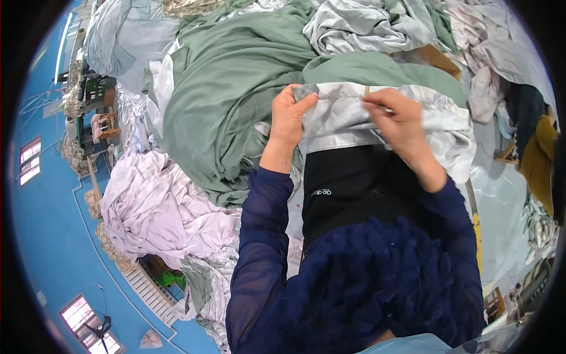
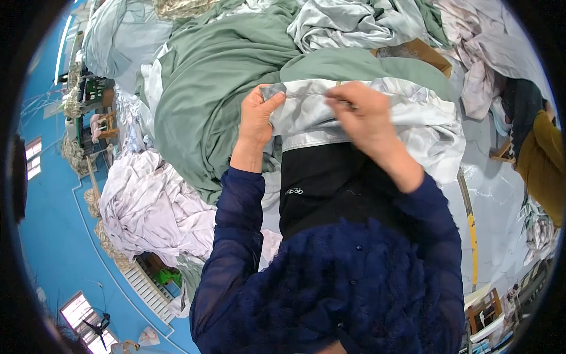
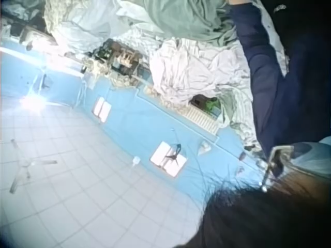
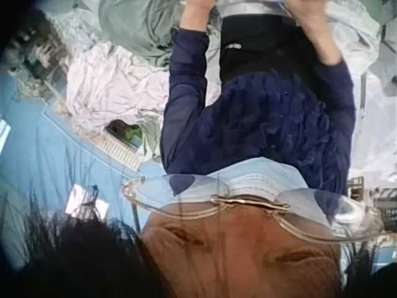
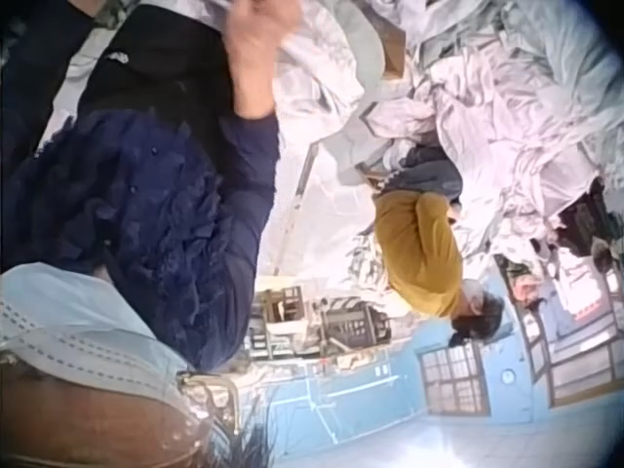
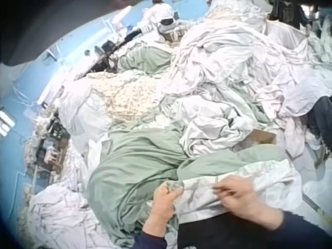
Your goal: The worker is trimming excess threads from green and white fabric pillow covers using a small pair of spring-loaded thread clippers in a factory setting.
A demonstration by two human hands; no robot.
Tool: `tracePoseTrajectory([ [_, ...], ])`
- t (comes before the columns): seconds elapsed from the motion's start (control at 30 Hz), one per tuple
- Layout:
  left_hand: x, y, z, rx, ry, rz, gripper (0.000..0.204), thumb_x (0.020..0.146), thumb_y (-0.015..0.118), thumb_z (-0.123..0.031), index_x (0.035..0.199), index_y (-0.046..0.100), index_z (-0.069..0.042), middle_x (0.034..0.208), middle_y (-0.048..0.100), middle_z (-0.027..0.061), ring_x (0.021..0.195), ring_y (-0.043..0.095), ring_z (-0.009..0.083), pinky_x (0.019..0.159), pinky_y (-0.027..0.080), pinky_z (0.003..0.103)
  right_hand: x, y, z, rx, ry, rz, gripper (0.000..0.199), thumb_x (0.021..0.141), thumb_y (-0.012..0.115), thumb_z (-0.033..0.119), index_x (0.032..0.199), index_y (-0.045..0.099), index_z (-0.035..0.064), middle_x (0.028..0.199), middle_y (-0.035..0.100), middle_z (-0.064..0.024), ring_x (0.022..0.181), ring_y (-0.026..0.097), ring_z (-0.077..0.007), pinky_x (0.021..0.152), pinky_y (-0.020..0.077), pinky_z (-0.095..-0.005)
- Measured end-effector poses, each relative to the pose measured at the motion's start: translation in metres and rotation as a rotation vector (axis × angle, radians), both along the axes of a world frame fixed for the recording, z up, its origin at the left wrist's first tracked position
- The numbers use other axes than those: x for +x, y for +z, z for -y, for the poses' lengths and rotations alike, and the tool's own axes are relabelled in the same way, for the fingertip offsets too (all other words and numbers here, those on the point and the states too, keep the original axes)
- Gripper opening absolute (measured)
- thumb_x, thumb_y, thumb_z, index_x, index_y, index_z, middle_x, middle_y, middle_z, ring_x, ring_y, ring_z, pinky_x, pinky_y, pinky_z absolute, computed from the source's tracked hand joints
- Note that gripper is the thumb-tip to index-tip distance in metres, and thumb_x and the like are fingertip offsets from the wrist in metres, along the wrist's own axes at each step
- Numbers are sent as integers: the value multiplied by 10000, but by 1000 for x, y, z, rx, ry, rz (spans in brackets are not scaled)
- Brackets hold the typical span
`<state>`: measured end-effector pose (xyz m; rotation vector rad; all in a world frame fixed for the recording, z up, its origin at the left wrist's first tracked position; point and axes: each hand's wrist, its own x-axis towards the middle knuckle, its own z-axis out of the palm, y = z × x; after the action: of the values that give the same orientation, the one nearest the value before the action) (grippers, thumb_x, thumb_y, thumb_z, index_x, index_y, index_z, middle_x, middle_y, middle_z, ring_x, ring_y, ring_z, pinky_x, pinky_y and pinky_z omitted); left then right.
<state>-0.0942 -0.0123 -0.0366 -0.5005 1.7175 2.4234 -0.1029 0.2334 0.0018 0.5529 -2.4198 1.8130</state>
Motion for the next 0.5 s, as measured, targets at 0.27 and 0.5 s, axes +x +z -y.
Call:
tracePoseTrajectory([
  [0.27, 5, 14, -33, -117, 71, -66, 157, 855, 671, 43, 982, 591, -5, 915, 670, 40, 783, 609, 99, 746, 484, 243, -11, -30, 48, 96, 35, -115, 207, 737, 746, 14, 928, 667, 17, 842, 646, -85, 688, 641, -225, 599, 503, -304],
  [0.5, 3, 15, -43, 51, 126, 124, 157, 839, 653, 74, 965, 594, 1, 906, 670, 49, 787, 621, 120, 724, 497, 261, -8, -44, 48, 369, 45, -353, 278, 645, 742, 11, 896, 635, 59, 851, 626, -93, 696, 627, -286, 587, 508, -367],
])
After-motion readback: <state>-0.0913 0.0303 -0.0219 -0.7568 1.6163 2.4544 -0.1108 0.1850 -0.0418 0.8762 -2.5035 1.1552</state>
